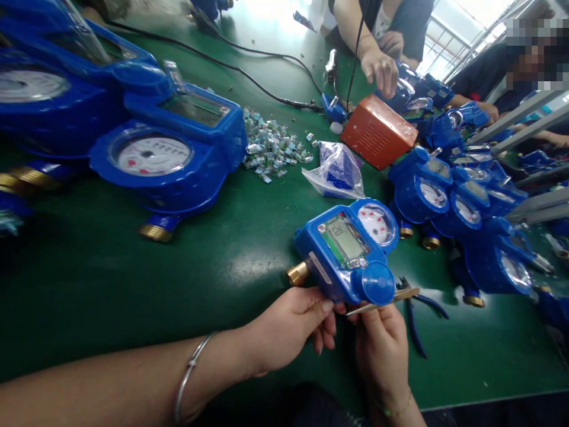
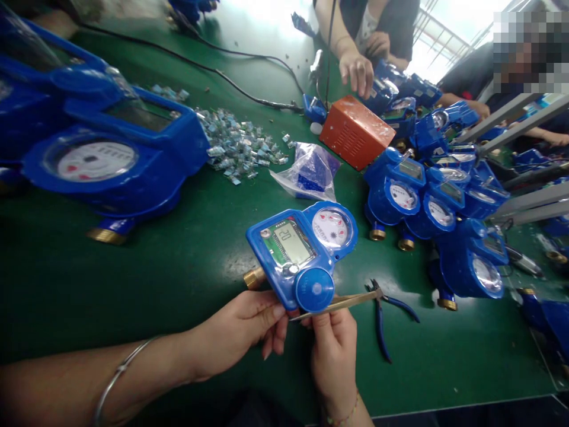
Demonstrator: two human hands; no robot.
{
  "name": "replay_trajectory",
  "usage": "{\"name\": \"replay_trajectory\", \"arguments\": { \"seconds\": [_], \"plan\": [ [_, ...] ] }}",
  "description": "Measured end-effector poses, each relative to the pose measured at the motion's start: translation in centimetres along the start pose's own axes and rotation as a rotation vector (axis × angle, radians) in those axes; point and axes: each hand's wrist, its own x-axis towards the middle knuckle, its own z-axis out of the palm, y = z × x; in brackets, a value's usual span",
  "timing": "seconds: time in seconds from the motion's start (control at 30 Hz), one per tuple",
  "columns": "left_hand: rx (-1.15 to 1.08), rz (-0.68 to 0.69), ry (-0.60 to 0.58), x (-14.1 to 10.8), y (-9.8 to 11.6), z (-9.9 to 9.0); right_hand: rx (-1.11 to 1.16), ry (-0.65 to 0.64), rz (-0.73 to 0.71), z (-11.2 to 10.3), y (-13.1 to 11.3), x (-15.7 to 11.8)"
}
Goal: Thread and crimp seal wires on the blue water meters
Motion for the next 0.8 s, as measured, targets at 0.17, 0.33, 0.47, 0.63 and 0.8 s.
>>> {"name": "replay_trajectory", "arguments": {
  "seconds": [0.17,0.33,0.47,0.63,0.8],
  "plan": [
    [-0.023,-0.004,-0.004,-0.1,0.0,-0.1,-0.254,0.047,-0.289,0.1,-1.3,-0.6],
    [-0.023,0.011,-0.005,-0.1,0.2,0.0,-0.527,0.015,-0.629,0.1,-2.9,-1.0],
    [-0.029,0.014,-0.015,-0.2,0.3,0.0,-0.672,0.014,-0.719,0.3,-3.2,-1.1],
    [-0.014,0.026,-0.019,-0.1,-0.1,0.0,-0.825,0.012,-0.78,0.7,-4.0,-1.3],
    [0.001,0.006,-0.012,-0.1,0.1,0.1,-0.91,0.021,-0.842,1.0,-4.2,-1.6]
  ]
}}
